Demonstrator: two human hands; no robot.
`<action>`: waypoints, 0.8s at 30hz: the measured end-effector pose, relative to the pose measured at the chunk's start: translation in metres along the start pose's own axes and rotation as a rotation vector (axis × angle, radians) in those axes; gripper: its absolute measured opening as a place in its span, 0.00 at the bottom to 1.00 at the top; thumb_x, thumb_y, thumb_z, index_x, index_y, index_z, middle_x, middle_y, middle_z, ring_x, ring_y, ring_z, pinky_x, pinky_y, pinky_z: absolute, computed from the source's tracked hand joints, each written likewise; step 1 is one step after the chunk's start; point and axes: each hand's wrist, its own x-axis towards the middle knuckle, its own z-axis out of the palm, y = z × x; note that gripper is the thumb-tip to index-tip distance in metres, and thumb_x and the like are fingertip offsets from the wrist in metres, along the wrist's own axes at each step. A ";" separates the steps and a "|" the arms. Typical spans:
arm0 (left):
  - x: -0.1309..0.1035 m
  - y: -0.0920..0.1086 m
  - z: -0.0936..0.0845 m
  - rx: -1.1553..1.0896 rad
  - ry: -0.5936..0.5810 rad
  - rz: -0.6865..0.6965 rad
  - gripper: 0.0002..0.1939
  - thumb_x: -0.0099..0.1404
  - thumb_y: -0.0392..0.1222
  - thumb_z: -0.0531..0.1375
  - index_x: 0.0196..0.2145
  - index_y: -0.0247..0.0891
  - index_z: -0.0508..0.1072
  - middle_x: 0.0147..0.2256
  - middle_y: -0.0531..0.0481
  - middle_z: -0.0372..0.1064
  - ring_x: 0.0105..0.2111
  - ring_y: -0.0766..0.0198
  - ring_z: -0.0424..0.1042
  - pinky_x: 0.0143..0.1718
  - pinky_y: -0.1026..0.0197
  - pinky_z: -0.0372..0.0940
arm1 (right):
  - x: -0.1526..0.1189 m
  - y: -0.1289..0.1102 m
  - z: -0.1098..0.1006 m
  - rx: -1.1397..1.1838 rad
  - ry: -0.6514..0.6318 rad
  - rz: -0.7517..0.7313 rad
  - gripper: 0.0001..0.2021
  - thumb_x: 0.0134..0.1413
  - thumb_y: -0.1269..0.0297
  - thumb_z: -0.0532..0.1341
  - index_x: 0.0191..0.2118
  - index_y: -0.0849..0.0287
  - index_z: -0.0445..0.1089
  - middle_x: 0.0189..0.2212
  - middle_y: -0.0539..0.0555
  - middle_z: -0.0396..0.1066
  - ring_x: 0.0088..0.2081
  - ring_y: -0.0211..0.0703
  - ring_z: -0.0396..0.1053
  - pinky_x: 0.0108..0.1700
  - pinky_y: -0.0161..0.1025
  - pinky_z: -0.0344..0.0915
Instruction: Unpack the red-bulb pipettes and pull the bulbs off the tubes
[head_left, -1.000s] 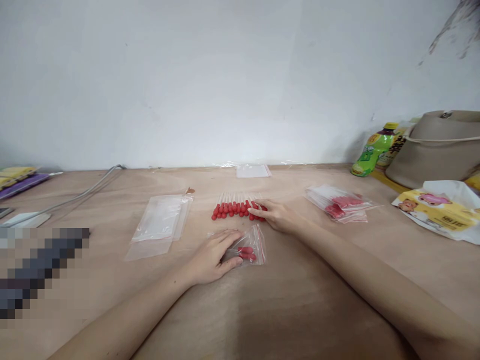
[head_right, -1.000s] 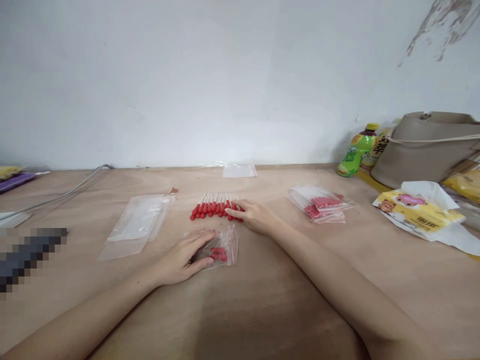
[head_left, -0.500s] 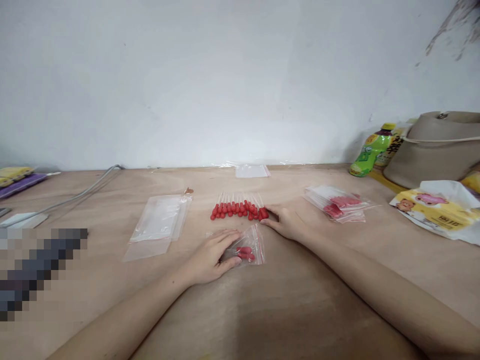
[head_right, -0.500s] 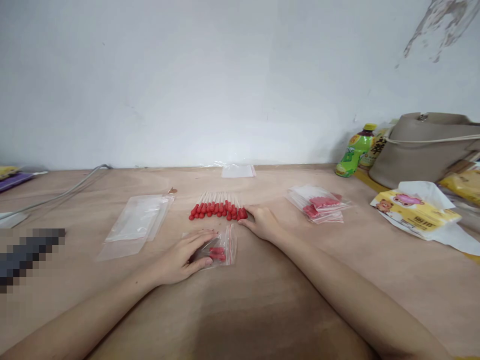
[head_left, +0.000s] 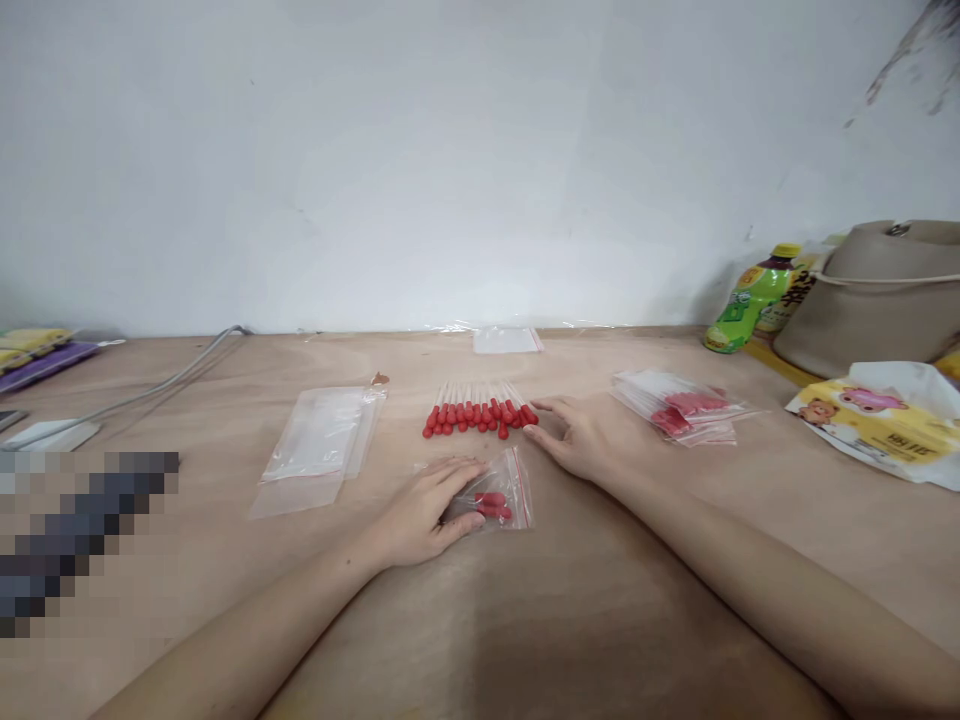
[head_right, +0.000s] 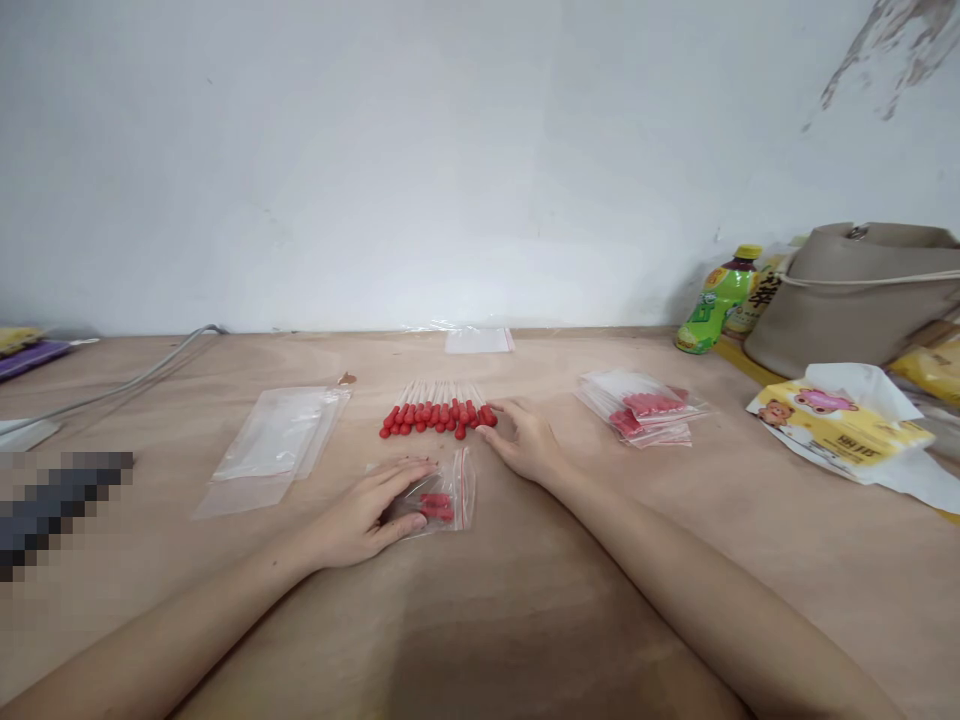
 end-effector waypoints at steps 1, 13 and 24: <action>0.000 0.000 0.000 -0.003 -0.001 0.000 0.25 0.63 0.49 0.53 0.56 0.40 0.56 0.54 0.44 0.59 0.53 0.55 0.59 0.53 0.50 0.57 | -0.004 -0.005 0.000 0.032 0.008 0.000 0.13 0.50 0.59 0.58 0.41 0.58 0.67 0.36 0.56 0.69 0.40 0.45 0.66 0.44 0.43 0.62; 0.001 0.003 0.003 -0.023 0.050 -0.010 0.23 0.64 0.45 0.52 0.56 0.41 0.55 0.53 0.44 0.59 0.52 0.56 0.60 0.52 0.50 0.59 | -0.024 -0.056 -0.006 0.247 -0.478 -0.193 0.10 0.49 0.59 0.61 0.37 0.55 0.72 0.35 0.53 0.70 0.40 0.42 0.66 0.45 0.40 0.60; 0.002 -0.001 0.003 -0.007 0.023 -0.016 0.27 0.62 0.48 0.53 0.57 0.40 0.52 0.54 0.43 0.57 0.54 0.54 0.58 0.53 0.50 0.57 | -0.023 -0.065 0.005 0.181 -0.426 -0.023 0.02 0.47 0.69 0.59 0.30 0.59 0.65 0.27 0.49 0.67 0.28 0.36 0.63 0.30 0.32 0.58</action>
